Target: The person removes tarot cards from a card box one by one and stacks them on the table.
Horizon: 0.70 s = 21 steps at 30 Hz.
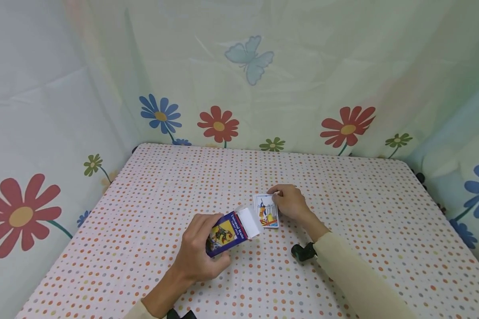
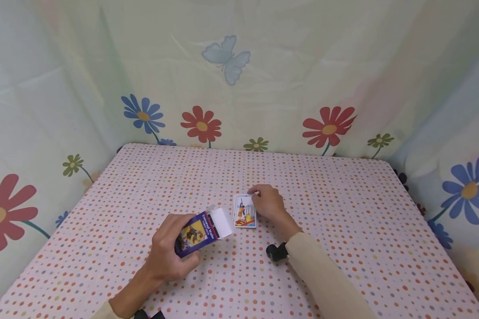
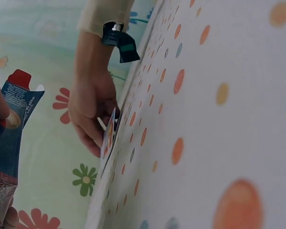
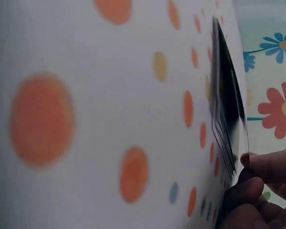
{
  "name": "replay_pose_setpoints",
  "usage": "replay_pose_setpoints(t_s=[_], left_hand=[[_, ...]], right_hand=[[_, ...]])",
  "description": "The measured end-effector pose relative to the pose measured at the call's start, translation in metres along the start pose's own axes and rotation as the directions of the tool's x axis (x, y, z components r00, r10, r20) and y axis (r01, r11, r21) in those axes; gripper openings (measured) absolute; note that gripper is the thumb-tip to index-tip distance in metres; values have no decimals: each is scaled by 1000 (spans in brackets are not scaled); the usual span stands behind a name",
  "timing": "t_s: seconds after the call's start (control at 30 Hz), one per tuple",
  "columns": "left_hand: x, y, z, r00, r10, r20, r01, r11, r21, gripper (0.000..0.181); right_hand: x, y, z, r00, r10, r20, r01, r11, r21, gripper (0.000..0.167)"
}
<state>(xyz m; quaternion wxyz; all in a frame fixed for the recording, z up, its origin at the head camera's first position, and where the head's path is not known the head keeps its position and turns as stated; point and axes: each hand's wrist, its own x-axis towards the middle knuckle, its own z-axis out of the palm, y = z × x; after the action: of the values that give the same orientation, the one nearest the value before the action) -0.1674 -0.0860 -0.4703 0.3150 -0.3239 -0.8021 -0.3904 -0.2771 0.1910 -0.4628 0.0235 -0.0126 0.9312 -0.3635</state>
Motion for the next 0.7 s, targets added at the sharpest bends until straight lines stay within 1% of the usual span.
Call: replay_pose_setpoints(t_s=[0.13,0.3,0.47,0.7], left_hand=[[0,0,0,1000,0,-3,0,1000,0,67],[1,0,0,1000,3,-4,-3,1000,0,66],[2,0,-1,1000,4,-3,-4,1000,2,66],[1,0,0,1000,8,-8,-8,1000,2,67]], right_hand=[[2,-2,5,1000,0,-12,-2,995,-104,26],[2,-6,7,1000,2,-23,-6,985,-173,23],[3,-9,7,1000,25,-1,-24,977,-212,20],[4,-11,7,999,31,16,-27,975,-220,17]])
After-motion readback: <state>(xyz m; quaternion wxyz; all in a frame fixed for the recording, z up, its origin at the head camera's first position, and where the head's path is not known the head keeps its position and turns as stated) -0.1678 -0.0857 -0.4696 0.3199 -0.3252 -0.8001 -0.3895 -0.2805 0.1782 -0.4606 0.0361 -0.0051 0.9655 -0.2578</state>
